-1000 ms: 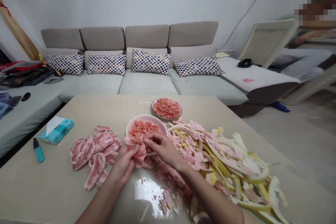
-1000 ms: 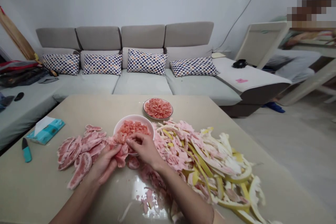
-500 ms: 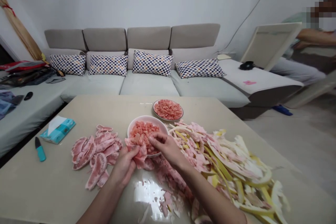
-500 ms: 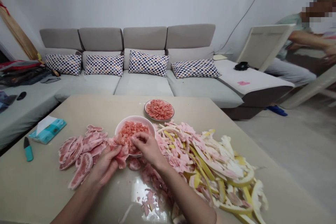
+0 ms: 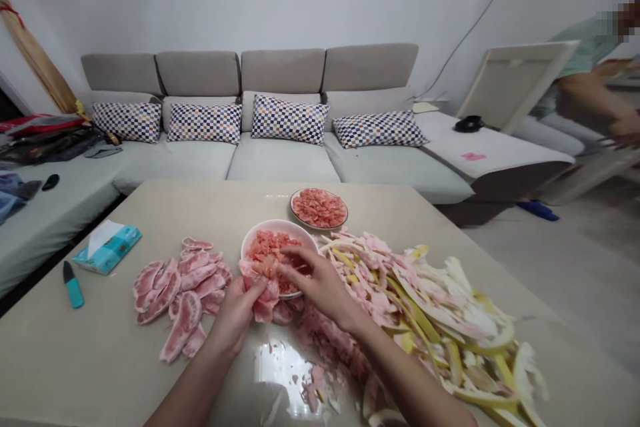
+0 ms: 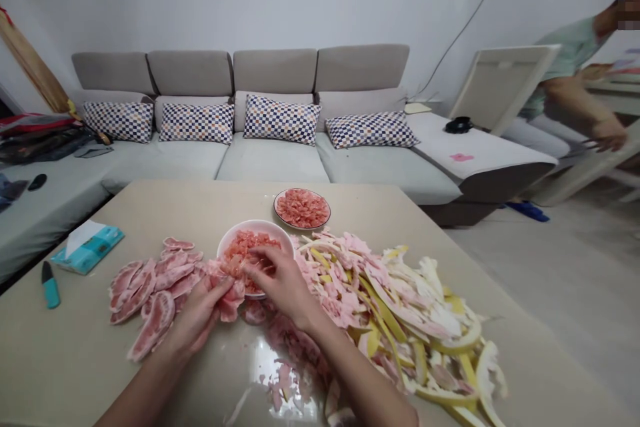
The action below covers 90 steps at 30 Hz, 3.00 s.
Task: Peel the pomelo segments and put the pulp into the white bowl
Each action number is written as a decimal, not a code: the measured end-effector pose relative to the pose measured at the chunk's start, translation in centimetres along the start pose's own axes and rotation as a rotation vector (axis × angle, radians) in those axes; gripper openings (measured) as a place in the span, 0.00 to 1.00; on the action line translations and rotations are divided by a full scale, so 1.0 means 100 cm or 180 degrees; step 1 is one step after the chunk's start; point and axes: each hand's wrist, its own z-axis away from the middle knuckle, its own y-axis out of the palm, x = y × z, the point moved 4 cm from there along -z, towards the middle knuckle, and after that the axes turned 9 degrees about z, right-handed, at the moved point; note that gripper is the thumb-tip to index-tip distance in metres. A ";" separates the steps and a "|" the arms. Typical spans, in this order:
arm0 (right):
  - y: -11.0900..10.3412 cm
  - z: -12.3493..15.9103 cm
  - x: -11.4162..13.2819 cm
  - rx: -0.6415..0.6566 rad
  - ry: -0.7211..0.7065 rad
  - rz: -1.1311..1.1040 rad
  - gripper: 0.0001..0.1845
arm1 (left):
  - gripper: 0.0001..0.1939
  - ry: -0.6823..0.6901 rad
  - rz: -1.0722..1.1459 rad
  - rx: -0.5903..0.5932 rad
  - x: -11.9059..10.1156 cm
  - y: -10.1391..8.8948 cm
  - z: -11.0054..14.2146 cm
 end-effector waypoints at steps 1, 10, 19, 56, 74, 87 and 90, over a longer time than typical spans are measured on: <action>0.002 0.001 0.004 0.0012 -0.0030 -0.0004 0.20 | 0.18 0.0034 -0.0067 -0.0046 0.000 0.000 0.000; 0.008 0.002 0.006 0.0325 0.0257 -0.0581 0.10 | 0.20 0.0022 -0.0249 -0.0080 -0.002 0.003 0.004; 0.029 0.002 -0.027 0.1168 0.1405 -0.2491 0.18 | 0.18 0.0074 -0.0007 -0.0010 -0.003 0.004 0.004; 0.019 -0.002 -0.010 0.0757 0.0670 -0.1631 0.19 | 0.20 0.0009 -0.0186 0.0035 -0.002 0.001 0.004; 0.012 -0.002 -0.002 0.0760 0.0048 -0.0667 0.16 | 0.19 -0.0153 -0.0185 0.0208 0.001 0.004 0.002; 0.023 -0.002 -0.031 0.0813 0.1251 -0.2699 0.17 | 0.22 -0.0138 -0.0469 0.0254 -0.001 0.005 0.003; 0.015 -0.004 -0.037 0.0568 0.1303 -0.2438 0.18 | 0.22 -0.0135 -0.0432 0.0218 -0.002 0.004 0.003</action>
